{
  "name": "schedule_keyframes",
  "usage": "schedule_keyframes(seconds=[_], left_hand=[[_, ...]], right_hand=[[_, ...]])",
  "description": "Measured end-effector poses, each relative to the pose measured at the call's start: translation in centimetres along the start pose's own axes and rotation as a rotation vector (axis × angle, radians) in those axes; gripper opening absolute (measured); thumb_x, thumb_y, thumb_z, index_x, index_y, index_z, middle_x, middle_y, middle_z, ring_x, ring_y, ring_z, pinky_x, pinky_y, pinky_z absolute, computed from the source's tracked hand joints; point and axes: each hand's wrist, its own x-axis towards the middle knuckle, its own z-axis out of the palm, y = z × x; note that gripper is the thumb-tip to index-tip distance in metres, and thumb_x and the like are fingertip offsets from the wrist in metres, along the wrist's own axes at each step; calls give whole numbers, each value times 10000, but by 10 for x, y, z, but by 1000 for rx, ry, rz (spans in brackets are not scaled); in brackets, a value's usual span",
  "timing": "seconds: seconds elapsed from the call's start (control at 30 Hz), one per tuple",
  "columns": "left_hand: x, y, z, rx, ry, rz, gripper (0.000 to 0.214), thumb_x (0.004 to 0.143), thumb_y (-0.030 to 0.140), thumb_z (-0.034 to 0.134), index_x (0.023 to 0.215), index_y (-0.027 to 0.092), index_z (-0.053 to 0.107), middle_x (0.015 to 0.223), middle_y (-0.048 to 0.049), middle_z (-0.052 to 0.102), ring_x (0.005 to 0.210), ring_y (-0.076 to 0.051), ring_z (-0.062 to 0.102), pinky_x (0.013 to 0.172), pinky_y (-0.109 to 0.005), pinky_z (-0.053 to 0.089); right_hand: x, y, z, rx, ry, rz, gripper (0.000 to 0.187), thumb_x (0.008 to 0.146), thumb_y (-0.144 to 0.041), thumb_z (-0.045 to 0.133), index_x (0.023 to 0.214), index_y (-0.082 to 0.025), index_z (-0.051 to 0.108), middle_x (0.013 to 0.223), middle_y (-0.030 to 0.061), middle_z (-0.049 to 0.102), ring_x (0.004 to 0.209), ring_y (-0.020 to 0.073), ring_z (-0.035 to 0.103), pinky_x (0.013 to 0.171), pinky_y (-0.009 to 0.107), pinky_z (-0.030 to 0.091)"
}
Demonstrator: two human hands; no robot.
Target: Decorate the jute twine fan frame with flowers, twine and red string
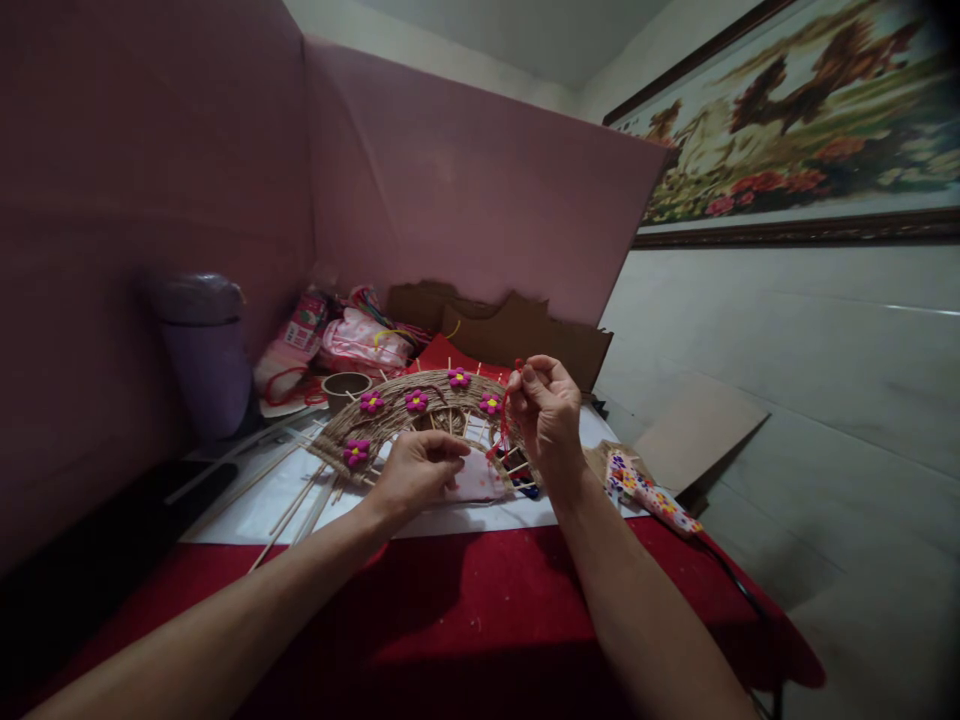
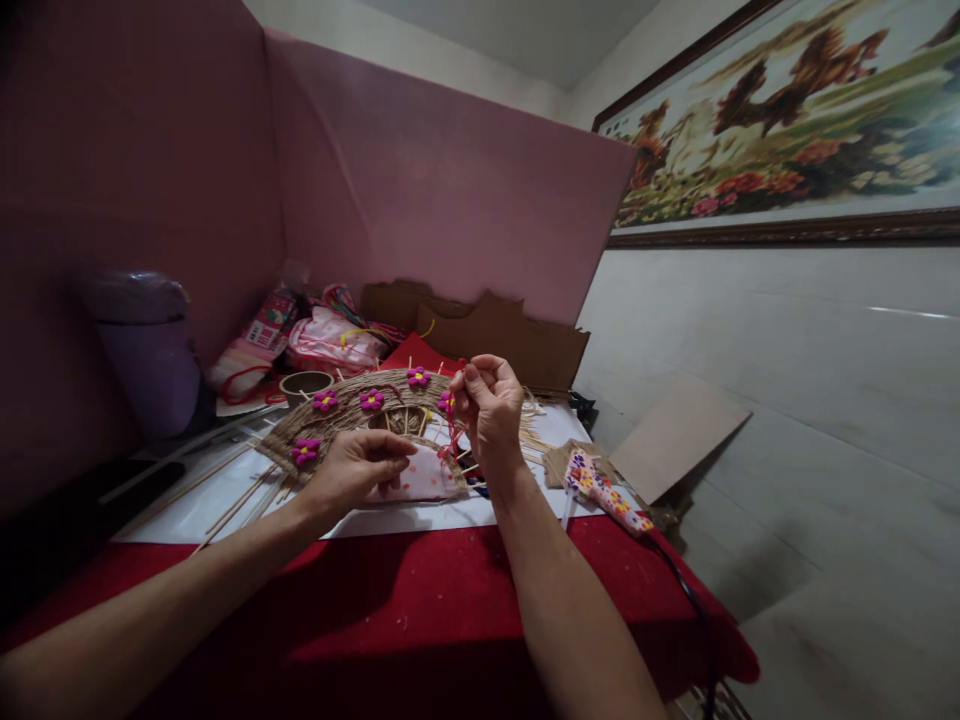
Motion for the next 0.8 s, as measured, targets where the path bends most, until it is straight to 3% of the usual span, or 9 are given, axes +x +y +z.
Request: schedule_keyframes(seconds=[0.8], left_hand=[[-4, 10, -3, -221, -83, -15, 232, 571, 118, 608, 779, 69, 700, 658, -63, 694, 527, -159, 645, 540, -293, 528]], right_hand=[[1, 3, 1, 49, -24, -10, 274, 694, -286, 725, 833, -228, 496, 603, -58, 585, 424, 49, 403, 398, 189, 296]])
